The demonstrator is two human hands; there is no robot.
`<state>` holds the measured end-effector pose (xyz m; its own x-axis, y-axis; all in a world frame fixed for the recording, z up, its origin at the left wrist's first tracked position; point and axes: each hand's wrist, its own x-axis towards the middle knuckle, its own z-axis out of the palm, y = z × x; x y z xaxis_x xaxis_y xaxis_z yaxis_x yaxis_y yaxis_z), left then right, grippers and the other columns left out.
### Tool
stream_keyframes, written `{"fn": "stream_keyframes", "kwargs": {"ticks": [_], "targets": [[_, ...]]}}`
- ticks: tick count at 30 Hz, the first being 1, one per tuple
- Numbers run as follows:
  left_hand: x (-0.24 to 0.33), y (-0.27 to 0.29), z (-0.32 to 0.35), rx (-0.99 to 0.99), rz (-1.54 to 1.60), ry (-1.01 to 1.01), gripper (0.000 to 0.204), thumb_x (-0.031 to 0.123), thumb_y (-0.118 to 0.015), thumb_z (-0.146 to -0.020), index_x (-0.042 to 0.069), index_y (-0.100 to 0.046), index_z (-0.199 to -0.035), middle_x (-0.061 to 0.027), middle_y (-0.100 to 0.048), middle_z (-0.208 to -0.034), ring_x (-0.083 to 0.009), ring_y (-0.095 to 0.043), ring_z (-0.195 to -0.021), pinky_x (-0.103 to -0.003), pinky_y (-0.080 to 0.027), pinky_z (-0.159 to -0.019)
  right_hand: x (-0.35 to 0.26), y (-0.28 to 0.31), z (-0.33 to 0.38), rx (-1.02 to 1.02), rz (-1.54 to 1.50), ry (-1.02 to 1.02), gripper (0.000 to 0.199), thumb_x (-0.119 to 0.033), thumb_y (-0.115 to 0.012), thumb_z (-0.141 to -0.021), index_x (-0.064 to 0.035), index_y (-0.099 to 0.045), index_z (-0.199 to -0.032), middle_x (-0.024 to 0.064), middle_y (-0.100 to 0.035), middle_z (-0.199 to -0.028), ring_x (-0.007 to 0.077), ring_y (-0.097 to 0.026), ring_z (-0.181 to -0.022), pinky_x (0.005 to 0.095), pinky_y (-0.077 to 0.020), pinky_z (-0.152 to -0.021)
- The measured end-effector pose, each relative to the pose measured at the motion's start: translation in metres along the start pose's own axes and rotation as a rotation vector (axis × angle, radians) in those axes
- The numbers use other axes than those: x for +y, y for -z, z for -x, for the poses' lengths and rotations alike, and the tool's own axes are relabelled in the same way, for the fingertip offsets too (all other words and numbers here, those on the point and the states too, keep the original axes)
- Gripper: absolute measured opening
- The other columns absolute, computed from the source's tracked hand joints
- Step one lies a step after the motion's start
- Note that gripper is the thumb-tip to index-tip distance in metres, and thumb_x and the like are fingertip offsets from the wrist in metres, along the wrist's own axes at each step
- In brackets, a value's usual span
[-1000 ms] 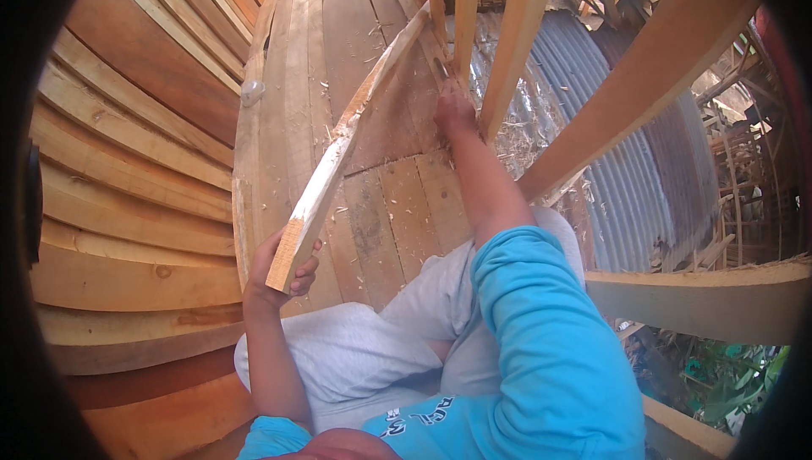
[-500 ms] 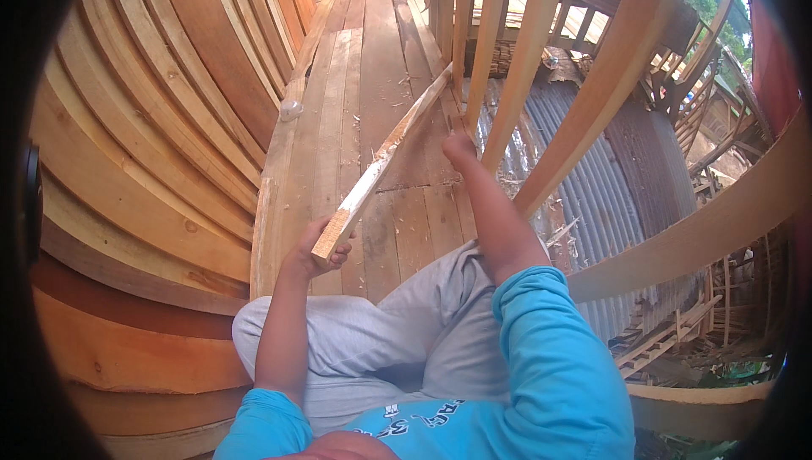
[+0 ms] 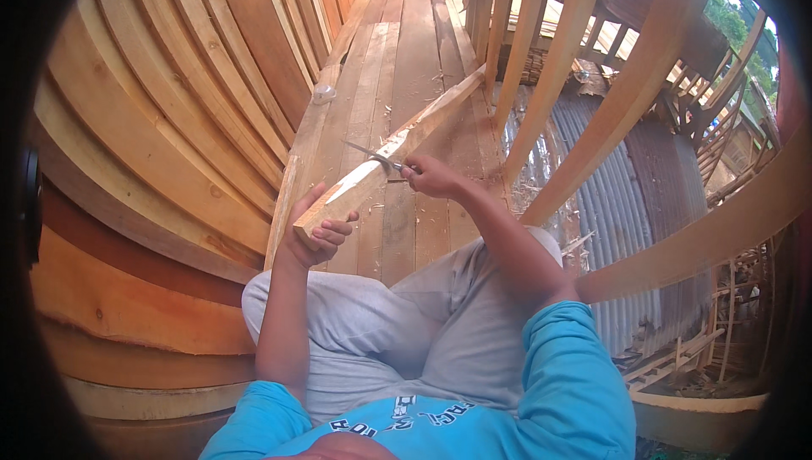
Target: The person sits on a wooden floor and uses a knife to carve a long piece of wood, removing shavings and shaping the surface. The person holds the wood with one hand and carves with the other, working along the length of the piece.
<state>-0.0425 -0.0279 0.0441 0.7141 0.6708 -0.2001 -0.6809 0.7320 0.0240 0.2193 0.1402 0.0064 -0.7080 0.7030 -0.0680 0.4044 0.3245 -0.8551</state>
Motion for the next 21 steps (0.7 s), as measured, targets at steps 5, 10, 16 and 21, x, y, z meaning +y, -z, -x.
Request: {"fn": "stream_keyframes", "kwargs": {"ticks": [5, 10, 16, 21], "targets": [[0.003, 0.043, 0.012, -0.005, 0.010, -0.041, 0.066, 0.054, -0.040, -0.098, -0.011, -0.043, -0.113, -0.0087, -0.048, -0.068, -0.0147, -0.051, -0.048, -0.024, -0.043, -0.038, -0.030, -0.035, 0.001, 0.024, 0.300, -0.030, 0.034, -0.031, -0.047, -0.100, -0.0013, -0.063, -0.106, 0.0223, -0.066, -0.092, 0.0382, -0.063, -0.088, 0.0473, -0.0464, -0.079], [0.016, 0.044, 0.001, 0.030, -0.044, -0.054, 0.063, 0.051, -0.037, -0.100, -0.011, -0.043, -0.114, -0.0089, -0.048, -0.069, -0.0148, -0.049, -0.046, -0.024, -0.041, -0.036, -0.049, -0.047, 0.003, 0.112, 0.277, -0.064, 0.047, -0.036, -0.041, -0.101, 0.0019, -0.067, -0.089, 0.0264, -0.065, -0.083, 0.0424, -0.064, -0.084, 0.0516, -0.0479, -0.077], [0.002, 0.050, -0.020, 0.047, 0.035, -0.035, 0.055, 0.044, -0.036, -0.101, -0.008, -0.042, -0.116, -0.0082, -0.048, -0.070, -0.0148, -0.049, -0.048, -0.025, -0.042, -0.038, -0.019, -0.084, -0.005, 0.419, 0.473, -0.069, 0.050, -0.032, -0.043, -0.096, 0.0002, -0.065, -0.064, 0.0258, -0.062, -0.065, 0.0435, -0.063, -0.063, 0.0527, -0.0489, -0.061], [0.000, 0.061, -0.019, -0.034, 0.152, -0.041, 0.048, 0.036, -0.035, -0.100, -0.008, -0.040, -0.119, -0.0085, -0.048, -0.075, -0.0154, -0.052, -0.054, -0.024, -0.045, -0.042, -0.014, -0.072, -0.015, 0.500, 0.602, -0.032, 0.047, -0.028, -0.046, -0.090, -0.0006, -0.062, -0.055, 0.0232, -0.059, -0.056, 0.0400, -0.061, -0.051, 0.0506, -0.0493, -0.052]]}}
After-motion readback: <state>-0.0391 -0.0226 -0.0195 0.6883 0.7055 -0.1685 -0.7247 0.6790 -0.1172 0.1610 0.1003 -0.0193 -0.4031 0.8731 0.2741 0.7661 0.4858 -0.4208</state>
